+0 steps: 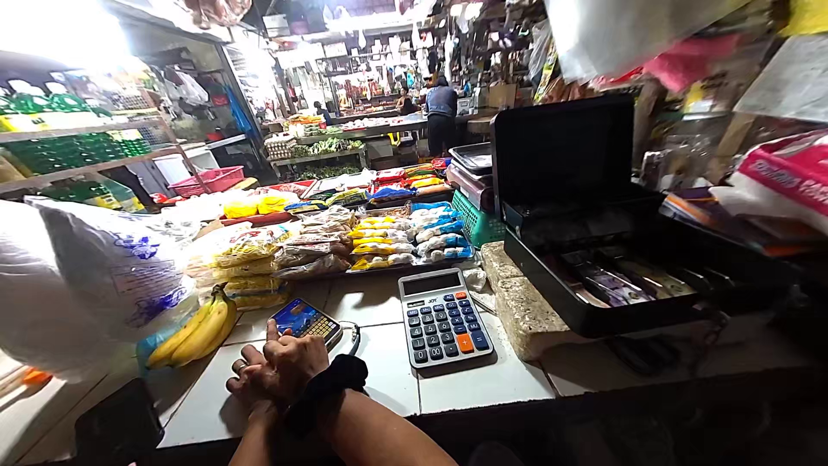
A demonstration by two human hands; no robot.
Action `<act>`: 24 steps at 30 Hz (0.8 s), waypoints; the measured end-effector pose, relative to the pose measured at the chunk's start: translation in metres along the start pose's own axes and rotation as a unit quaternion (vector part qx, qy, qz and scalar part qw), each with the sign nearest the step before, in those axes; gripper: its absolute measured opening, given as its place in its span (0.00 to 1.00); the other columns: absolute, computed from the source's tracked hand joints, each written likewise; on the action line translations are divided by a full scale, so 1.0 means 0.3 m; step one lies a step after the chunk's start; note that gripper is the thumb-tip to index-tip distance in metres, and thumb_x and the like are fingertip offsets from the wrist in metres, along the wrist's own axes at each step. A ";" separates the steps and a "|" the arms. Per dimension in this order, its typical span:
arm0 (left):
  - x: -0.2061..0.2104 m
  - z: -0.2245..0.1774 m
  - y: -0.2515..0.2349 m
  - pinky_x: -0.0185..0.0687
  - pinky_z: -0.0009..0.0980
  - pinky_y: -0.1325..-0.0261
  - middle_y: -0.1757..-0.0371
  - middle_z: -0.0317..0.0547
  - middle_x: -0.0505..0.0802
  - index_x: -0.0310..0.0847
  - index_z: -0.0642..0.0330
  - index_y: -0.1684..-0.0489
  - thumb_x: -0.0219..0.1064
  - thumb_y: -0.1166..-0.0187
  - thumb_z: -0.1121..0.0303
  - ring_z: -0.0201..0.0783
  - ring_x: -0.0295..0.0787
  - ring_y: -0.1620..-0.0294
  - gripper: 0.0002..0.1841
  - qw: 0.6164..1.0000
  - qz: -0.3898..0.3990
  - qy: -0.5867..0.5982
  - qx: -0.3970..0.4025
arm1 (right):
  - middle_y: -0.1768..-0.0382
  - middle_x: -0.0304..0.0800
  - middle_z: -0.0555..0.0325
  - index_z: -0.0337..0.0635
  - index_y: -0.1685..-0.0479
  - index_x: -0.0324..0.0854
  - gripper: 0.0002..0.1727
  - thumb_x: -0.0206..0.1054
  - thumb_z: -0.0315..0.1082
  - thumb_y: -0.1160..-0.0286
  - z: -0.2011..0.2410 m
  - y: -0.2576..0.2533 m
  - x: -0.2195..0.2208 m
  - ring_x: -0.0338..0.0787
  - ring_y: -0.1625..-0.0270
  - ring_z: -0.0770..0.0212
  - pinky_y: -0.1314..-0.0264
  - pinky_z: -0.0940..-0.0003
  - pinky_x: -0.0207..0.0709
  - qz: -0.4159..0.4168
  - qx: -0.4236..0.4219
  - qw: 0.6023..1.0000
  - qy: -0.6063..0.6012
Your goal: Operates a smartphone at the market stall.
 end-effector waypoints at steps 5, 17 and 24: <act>0.221 0.181 -0.253 0.64 0.66 0.31 0.22 0.65 0.79 0.63 0.32 0.10 0.50 0.09 0.49 0.68 0.73 0.24 0.27 0.988 -0.146 -0.011 0.050 | 0.68 0.93 0.44 0.33 0.70 0.90 0.21 0.68 0.46 0.24 0.004 0.005 0.001 0.94 0.61 0.46 0.59 0.45 0.81 -0.029 -0.040 0.999 0.011; 0.181 0.156 -0.210 0.61 0.72 0.31 0.23 0.71 0.77 0.62 0.40 0.10 0.49 0.07 0.53 0.74 0.70 0.23 0.26 0.988 -0.144 0.029 0.055 | 0.68 0.94 0.46 0.34 0.61 0.92 0.21 0.70 0.48 0.26 -0.017 -0.001 0.028 0.95 0.63 0.47 0.61 0.45 0.84 -0.066 -0.033 0.997 0.014; 0.226 0.216 -0.223 0.57 0.65 0.25 0.24 0.79 0.74 0.64 0.77 0.21 0.51 0.09 0.71 0.72 0.68 0.22 0.23 0.979 -0.175 0.059 0.089 | 0.61 0.96 0.43 0.35 0.60 0.93 0.19 0.63 0.42 0.20 0.019 0.007 0.014 0.95 0.53 0.43 0.52 0.42 0.82 0.004 -0.071 0.997 -0.010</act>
Point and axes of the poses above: each hand's wrist, its own y-axis away from the middle knuckle, its own x-axis out of the palm, z = x × y, the point moved 7 cm from there along -y, towards the middle knuckle
